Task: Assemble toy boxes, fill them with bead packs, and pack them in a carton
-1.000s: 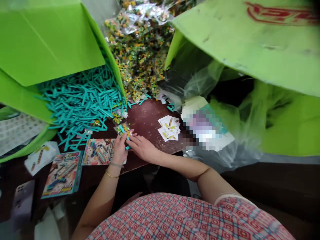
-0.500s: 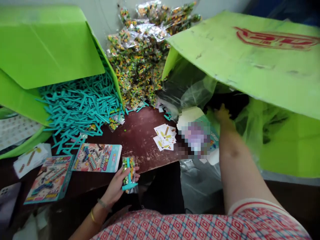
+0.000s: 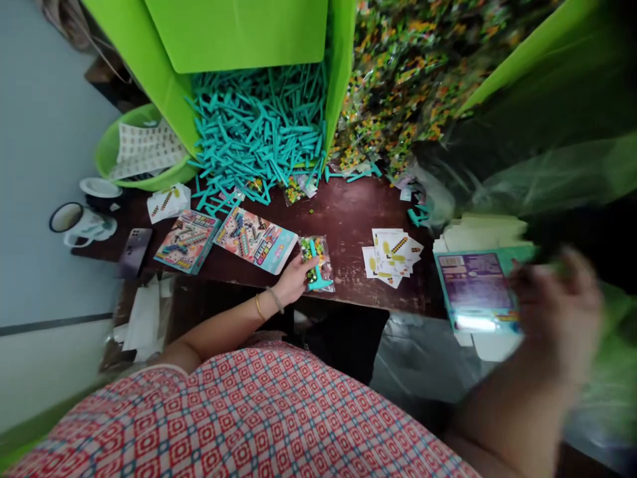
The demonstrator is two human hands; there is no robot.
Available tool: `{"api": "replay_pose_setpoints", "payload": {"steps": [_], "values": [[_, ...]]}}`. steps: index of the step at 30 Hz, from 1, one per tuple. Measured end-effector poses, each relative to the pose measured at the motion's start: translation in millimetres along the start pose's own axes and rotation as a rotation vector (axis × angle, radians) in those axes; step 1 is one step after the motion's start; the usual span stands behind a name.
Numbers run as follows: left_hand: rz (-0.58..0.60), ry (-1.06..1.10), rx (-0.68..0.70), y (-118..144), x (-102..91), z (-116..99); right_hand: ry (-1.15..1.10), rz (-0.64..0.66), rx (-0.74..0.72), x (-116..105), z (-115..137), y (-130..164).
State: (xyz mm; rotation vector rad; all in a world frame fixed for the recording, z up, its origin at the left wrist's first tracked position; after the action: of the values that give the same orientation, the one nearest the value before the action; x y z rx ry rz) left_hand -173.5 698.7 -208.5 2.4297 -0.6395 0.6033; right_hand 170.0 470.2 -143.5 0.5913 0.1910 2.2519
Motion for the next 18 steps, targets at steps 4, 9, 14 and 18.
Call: {"api": "replay_pose_setpoints", "payload": {"steps": [4,9,14,18], "values": [[-0.078,0.049,0.042,-9.7,0.0,11.2,0.282,-0.128,0.182,124.8,-132.4,53.4],[-0.103,0.145,-0.017,-11.3,-13.4,1.6,0.392,0.064,0.136,216.9,-189.6,58.5],[0.078,0.158,-0.004,2.6,-22.0,-26.5,0.702,0.107,-0.116,239.7,-164.6,72.8],[0.058,0.077,0.192,13.9,-31.3,-39.7,0.495,0.043,-0.160,262.4,-173.0,91.0]]}}
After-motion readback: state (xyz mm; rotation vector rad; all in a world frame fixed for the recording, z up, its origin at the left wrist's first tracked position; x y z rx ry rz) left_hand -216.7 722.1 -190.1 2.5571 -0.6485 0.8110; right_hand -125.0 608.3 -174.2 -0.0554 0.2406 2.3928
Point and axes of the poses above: each hand's wrist, its own y-axis away from the middle knuckle, its own x-axis out of the palm, z = x × y, the point moved 7 cm from there along -y, towards the middle knuckle, and after that the axes turned 13 degrees about x, right-handed, at the moved point
